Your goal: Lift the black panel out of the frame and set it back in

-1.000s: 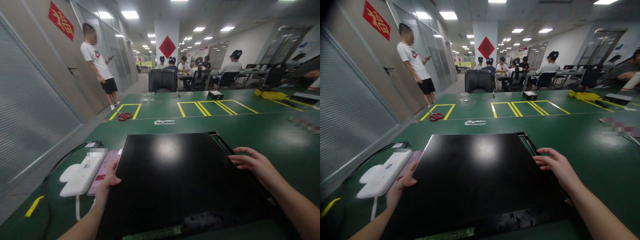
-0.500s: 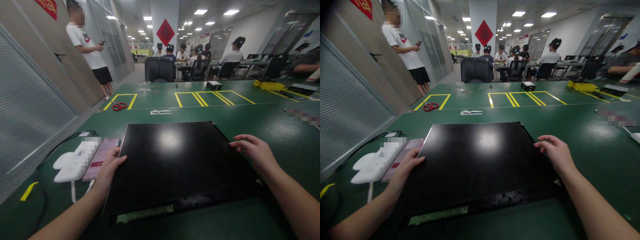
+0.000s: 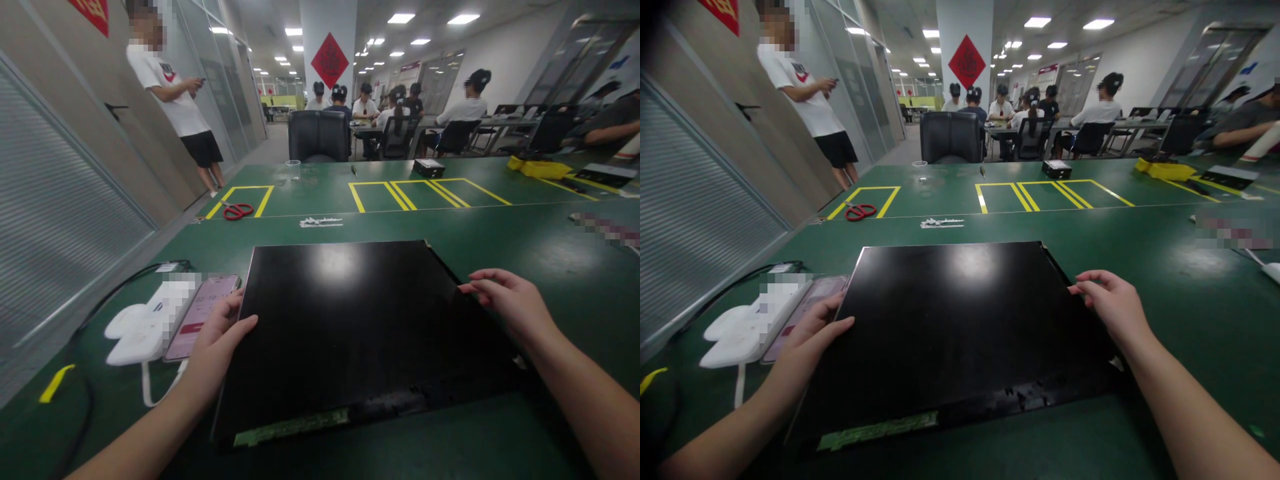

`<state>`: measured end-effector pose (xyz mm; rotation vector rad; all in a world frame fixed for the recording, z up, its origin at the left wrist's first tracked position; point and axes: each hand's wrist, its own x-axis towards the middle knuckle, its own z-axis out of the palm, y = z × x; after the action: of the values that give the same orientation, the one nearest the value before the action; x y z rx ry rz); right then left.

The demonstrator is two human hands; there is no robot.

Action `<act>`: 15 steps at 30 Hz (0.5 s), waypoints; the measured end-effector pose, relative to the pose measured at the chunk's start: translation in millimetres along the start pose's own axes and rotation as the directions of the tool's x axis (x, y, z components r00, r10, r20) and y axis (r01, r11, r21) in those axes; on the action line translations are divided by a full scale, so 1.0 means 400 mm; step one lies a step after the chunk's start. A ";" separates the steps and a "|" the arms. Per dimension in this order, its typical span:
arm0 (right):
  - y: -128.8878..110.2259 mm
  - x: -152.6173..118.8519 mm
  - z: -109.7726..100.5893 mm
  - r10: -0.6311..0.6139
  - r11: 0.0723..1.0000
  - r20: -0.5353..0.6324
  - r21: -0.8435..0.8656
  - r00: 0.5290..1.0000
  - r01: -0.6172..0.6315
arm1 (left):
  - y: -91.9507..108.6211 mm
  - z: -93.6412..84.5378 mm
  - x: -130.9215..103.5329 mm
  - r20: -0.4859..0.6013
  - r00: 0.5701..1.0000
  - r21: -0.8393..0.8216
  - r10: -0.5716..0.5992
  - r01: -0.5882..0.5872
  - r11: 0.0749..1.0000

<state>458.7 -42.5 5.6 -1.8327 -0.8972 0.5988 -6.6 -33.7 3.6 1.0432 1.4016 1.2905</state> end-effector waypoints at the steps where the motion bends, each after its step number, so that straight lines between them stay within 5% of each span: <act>1: 0.000 0.000 0.000 0.004 1.000 0.002 -0.010 1.000 -0.004 | -0.004 0.000 0.002 -0.006 1.000 0.020 0.001 0.000 1.000; 7: 0.015 0.011 -0.008 -0.044 0.997 0.005 -0.071 0.999 0.044 | 0.007 0.016 -0.003 0.045 0.997 0.068 -0.068 0.065 0.996; 15: 0.019 0.014 -0.012 -0.088 0.956 0.012 -0.280 0.996 0.088 | -0.014 0.001 0.021 0.091 0.995 0.186 0.049 -0.065 0.980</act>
<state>468.0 -42.6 0.5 -2.0314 -1.1026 0.4309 -7.9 -26.0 -2.9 1.2605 1.4589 1.1551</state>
